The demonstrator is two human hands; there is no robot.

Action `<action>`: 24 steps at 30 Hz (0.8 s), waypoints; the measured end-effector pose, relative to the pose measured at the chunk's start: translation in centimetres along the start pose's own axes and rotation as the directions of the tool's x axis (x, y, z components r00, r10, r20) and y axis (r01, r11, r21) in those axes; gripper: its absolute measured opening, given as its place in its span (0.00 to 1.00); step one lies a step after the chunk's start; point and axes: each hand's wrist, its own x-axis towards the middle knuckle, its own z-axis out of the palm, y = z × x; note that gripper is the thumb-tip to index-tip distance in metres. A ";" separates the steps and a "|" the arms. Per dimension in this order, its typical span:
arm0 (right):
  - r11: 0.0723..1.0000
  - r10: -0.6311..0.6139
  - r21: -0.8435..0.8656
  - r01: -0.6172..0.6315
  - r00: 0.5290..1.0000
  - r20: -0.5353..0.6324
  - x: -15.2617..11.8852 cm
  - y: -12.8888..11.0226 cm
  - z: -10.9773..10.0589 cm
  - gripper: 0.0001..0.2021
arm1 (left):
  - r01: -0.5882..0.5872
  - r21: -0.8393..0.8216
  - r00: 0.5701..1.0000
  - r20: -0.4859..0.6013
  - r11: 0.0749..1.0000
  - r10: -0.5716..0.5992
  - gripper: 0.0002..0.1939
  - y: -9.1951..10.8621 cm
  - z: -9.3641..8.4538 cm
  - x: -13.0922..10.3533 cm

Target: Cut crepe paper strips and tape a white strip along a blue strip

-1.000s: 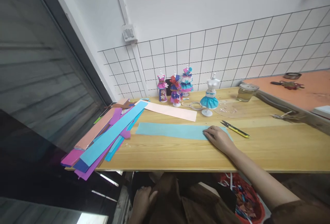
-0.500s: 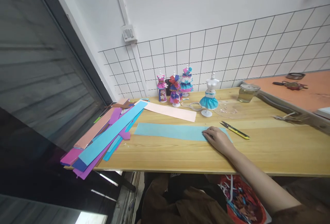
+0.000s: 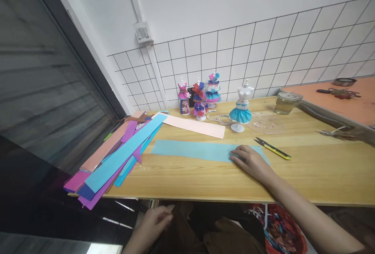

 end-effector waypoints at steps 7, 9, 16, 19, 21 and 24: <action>0.984 -0.157 -0.074 0.164 0.983 0.091 0.1 -1.1 -0.3 0.14 | -0.436 0.039 0.880 -0.190 0.899 0.436 0.17 8.3 -1.6 2.9; 0.977 -0.179 -0.101 0.188 0.979 0.094 0.1 -1.1 -0.1 0.14 | -0.545 0.173 0.795 -0.202 0.820 0.571 0.14 9.6 -1.9 4.4; 0.962 -0.213 -0.156 0.224 0.973 0.085 0.2 -1.1 0.6 0.14 | -0.745 0.278 0.605 -0.101 0.607 0.789 0.20 12.1 -2.0 12.7; 0.958 -0.224 -0.162 0.235 0.971 0.081 0.1 -0.8 0.9 0.14 | -0.714 0.268 0.652 -0.083 0.647 0.754 0.28 12.8 -1.9 15.7; 0.953 -0.231 -0.179 0.244 0.969 0.089 0.0 -0.7 1.0 0.14 | -0.695 0.311 0.688 0.026 0.648 0.725 0.32 13.1 -1.9 17.0; 0.951 -0.215 -0.203 0.232 0.971 0.101 -0.1 -0.7 0.9 0.15 | -0.671 0.433 0.712 0.152 0.602 0.685 0.38 13.2 -1.7 17.9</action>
